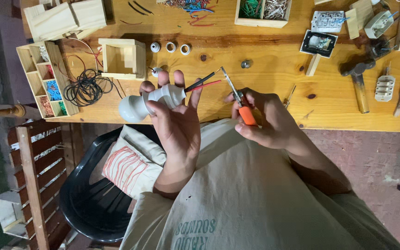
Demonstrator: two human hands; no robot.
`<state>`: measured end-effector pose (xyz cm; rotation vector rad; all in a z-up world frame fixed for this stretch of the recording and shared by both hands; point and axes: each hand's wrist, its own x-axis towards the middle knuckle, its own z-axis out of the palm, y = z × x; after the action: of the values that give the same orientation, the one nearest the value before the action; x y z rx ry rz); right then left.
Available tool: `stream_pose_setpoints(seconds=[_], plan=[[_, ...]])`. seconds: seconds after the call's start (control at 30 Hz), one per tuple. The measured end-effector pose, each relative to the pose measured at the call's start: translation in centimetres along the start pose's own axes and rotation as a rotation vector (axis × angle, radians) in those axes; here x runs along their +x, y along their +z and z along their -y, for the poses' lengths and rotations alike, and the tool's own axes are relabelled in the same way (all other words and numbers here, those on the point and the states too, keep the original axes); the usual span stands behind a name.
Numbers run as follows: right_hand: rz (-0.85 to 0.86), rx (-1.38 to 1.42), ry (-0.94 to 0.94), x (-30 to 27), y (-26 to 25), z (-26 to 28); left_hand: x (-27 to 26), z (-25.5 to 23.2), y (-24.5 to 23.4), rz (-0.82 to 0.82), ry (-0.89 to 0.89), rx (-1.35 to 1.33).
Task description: The person assembles a light fixture by screwing a bulb into a socket, wrapping the socket with white tape, and testing the bulb by plugging it into a power strip. They then use a screwdriver to adjust the wires inside the socket.
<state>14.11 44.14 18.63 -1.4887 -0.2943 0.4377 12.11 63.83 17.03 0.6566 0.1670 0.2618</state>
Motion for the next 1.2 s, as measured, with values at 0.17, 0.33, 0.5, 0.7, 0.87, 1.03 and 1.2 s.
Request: stream_pose_setpoints(seconds=[0.17,0.33,0.5,0.7,0.87,1.03,1.2], plan=[[0.007,-0.093,-0.009,0.1,-0.1,0.7,-0.1,0.3,0.1,-0.005,0.014,0.001],[-0.015,-0.094,0.02,-0.1,-0.1,1.1,0.0,0.4,-0.5,-0.003,0.027,-0.015],[-0.015,-0.083,-0.005,0.1,0.0,1.5,-0.1,0.6,-0.6,-0.014,0.042,-0.002],[-0.029,-0.11,-0.012,0.0,0.2,2.1,-0.1,0.9,-0.8,-0.007,0.052,-0.04],[-0.052,-0.114,-0.008,-0.3,0.1,1.0,-0.6,1.1,-0.4,0.002,0.068,-0.005],[-0.082,-0.165,-0.002,-0.4,-0.2,-0.6,-0.6,2.0,-0.2,-0.008,0.078,-0.025],[-0.146,-0.175,0.005,-0.9,-0.4,-1.1,-0.4,3.1,-0.4,0.031,0.07,-0.024]])
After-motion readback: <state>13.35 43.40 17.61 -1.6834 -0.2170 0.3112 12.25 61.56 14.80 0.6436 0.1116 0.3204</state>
